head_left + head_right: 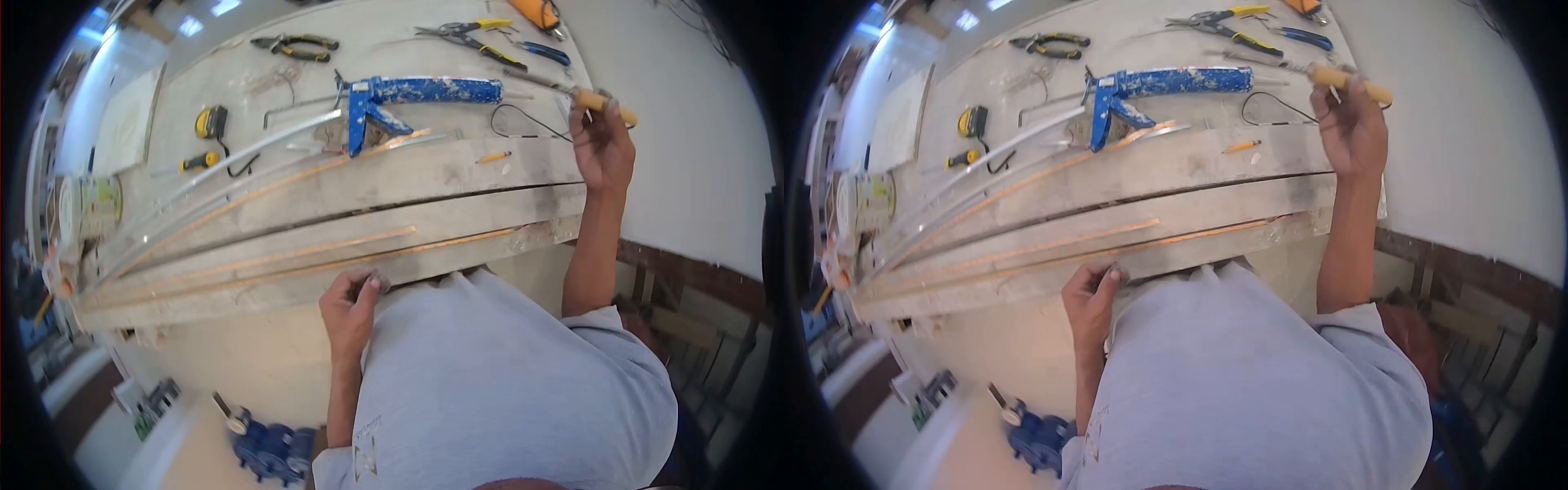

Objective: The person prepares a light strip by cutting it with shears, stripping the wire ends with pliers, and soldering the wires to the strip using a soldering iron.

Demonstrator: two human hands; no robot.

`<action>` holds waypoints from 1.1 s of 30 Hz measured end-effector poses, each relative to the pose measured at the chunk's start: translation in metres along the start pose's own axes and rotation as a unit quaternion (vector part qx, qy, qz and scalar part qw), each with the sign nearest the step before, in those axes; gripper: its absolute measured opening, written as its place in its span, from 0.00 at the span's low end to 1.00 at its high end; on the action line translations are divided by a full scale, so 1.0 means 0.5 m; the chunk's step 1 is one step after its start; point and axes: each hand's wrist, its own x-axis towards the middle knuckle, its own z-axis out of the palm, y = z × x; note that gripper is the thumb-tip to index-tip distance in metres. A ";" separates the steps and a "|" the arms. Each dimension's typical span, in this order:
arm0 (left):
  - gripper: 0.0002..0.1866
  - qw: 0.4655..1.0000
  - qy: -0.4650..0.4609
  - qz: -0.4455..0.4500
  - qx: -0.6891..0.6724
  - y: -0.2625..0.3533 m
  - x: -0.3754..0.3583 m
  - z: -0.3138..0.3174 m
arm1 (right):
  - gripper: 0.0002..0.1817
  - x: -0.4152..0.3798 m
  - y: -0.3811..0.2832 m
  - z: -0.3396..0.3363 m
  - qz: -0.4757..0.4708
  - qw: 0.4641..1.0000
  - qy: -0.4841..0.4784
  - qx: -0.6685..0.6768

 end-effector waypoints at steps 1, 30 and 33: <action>0.08 0.999 0.033 -0.008 0.007 -0.004 -0.008 0.037 | 0.16 -0.023 0.009 0.001 0.032 0.999 -0.021 -0.026; 0.07 0.874 -0.097 0.200 0.432 0.075 0.155 0.052 | 0.19 -0.197 0.106 -0.093 0.152 0.969 -0.110 -0.160; 0.06 0.875 -0.075 0.209 0.430 0.065 0.133 0.060 | 0.18 -0.222 0.120 -0.096 0.160 0.970 -0.103 -0.153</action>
